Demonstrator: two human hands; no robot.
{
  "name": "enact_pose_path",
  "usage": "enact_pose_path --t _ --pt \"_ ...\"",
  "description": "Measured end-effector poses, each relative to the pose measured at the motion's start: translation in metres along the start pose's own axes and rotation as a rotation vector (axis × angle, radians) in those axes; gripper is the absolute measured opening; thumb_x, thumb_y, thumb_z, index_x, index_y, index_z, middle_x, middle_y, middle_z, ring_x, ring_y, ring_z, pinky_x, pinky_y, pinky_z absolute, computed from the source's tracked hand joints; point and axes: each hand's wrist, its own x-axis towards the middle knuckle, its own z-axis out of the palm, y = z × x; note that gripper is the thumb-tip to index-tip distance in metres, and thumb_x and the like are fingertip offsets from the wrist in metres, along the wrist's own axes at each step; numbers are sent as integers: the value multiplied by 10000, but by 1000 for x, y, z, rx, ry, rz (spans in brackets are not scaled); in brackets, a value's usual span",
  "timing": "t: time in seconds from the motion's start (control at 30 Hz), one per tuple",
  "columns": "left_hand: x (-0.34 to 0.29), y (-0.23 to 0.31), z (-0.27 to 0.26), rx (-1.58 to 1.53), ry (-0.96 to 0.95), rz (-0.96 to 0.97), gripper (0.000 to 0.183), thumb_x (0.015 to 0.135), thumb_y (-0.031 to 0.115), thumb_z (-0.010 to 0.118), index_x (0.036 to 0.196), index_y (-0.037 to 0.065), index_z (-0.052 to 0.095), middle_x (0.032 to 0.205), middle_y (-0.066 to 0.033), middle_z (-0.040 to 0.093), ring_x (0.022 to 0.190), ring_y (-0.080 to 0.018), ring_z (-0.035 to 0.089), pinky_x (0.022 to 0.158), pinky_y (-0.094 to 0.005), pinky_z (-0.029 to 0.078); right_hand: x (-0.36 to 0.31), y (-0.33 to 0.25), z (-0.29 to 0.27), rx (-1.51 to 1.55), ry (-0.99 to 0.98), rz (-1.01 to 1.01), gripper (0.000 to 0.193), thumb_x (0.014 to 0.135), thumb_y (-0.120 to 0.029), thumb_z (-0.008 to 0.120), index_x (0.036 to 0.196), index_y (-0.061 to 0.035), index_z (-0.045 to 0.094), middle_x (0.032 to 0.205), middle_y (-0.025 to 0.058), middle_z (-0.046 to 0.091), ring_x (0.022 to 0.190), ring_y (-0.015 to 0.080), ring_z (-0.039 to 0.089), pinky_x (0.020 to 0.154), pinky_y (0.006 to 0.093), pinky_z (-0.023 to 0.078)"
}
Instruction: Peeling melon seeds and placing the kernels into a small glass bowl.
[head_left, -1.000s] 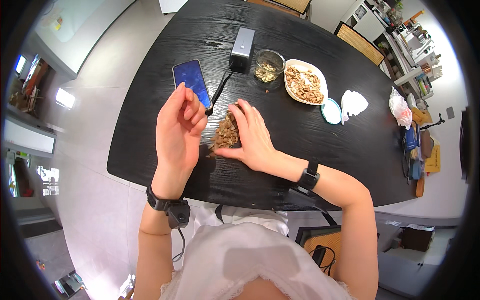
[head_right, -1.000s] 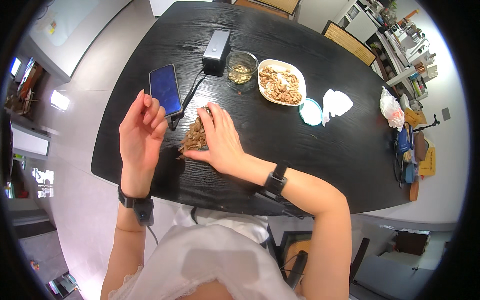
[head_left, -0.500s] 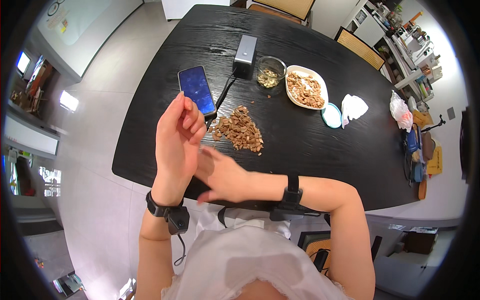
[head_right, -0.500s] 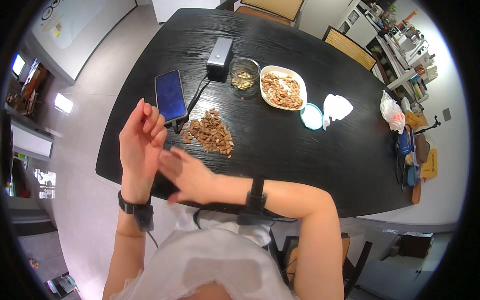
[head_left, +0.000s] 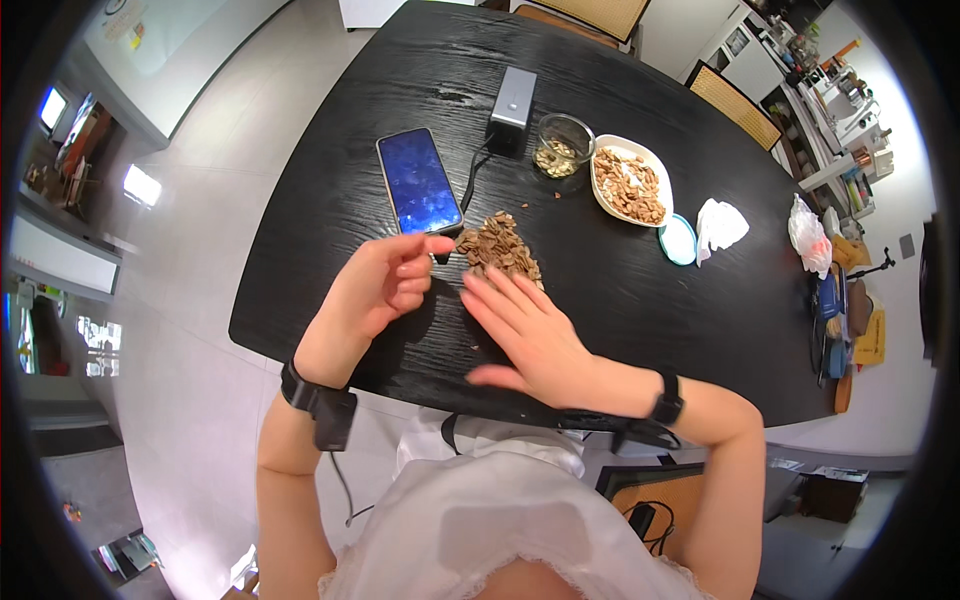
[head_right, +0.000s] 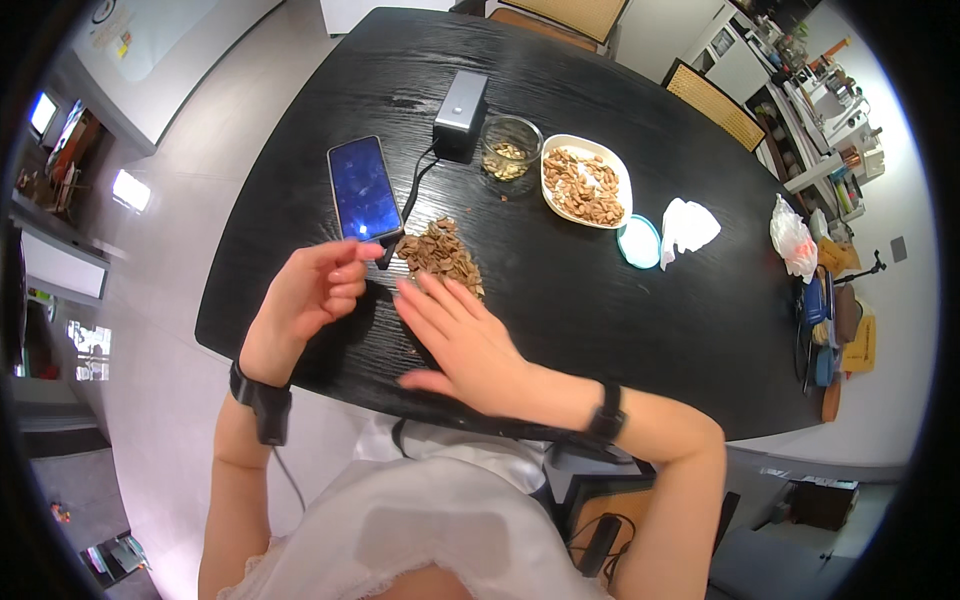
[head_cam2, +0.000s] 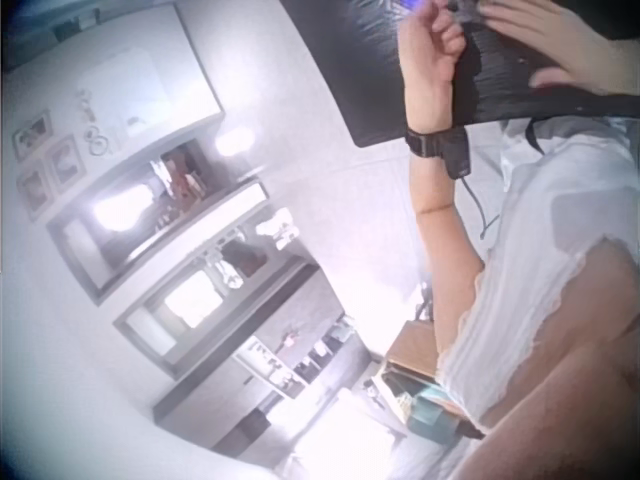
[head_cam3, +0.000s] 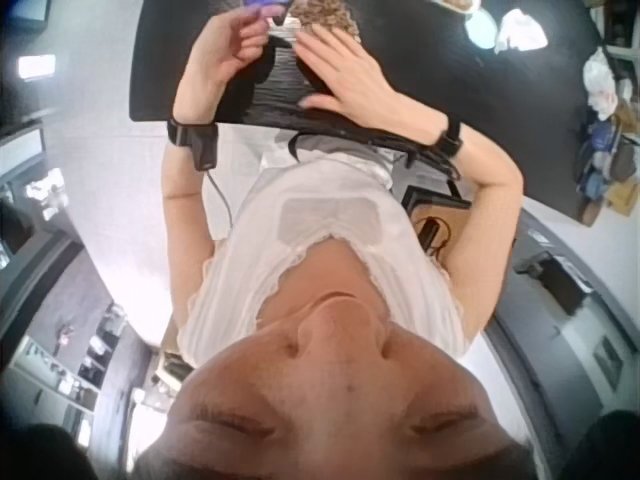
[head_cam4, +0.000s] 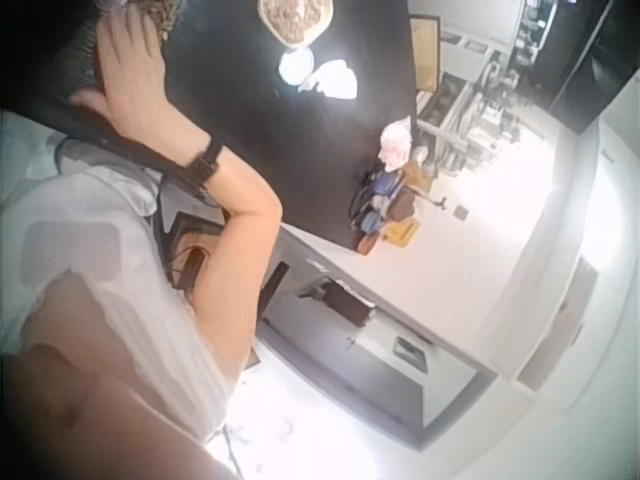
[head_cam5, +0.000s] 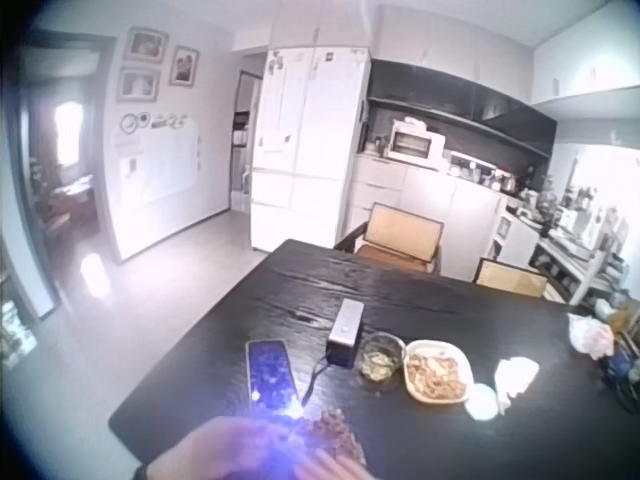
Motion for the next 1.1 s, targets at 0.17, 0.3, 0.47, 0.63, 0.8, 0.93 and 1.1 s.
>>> enact_pose_path --t 0.17,0.3,0.47,0.63,0.8,0.93,1.1 --pt "13 -1 -25 -167 -43 -199 386 914 90 343 1219 -128 437 643 25 335 518 -61 296 428 -176 259 -85 9 -6 219 -336 -309 659 894 -452 516 1404 -55 390 1496 115 328 1383 258 310 1133 434 227" --pt "20 5 -26 -216 -22 -199 379 911 82 347 1218 -126 424 633 24 334 509 -61 291 421 -183 256 -75 18 -3 163 -362 -364 729 869 -513 499 1407 -37 376 1493 113 332 1377 243 322 1126 439 249" --pt "17 12 -29 -204 73 -105 309 910 85 370 1114 -115 488 583 46 318 478 -59 280 402 -207 230 -14 32 1 122 -201 -283 777 847 -498 553 1407 -1 343 1481 140 333 1371 269 320 1119 429 270" --pt "14 23 -36 -222 144 110 334 917 68 351 1192 -91 455 600 36 327 485 -67 286 402 -203 230 21 46 13 78 -24 -202 800 850 -497 569 1413 14 319 1484 158 313 1368 294 316 1112 427 272" --pt "15 24 -34 -197 214 245 361 930 64 354 1251 -69 449 601 41 299 485 -66 274 406 -198 233 34 47 -1 112 86 -132 671 863 -401 614 1368 -12 404 1458 152 368 1348 292 356 1070 421 311" --pt "-1 13 -23 -31 162 169 330 937 93 423 1214 -60 517 620 56 288 494 -46 251 417 -183 221 4 76 -20 99 260 37 750 794 -358 719 1368 3 398 1457 180 360 1353 331 338 1074 440 291" --pt "13 -7 -16 -7 169 85 381 948 113 403 1288 -46 464 631 48 294 519 -52 264 432 -186 231 -10 105 -1 -117 158 220 1115 694 -598 719 1423 77 213 1481 285 222 1393 402 215 1132 471 199"
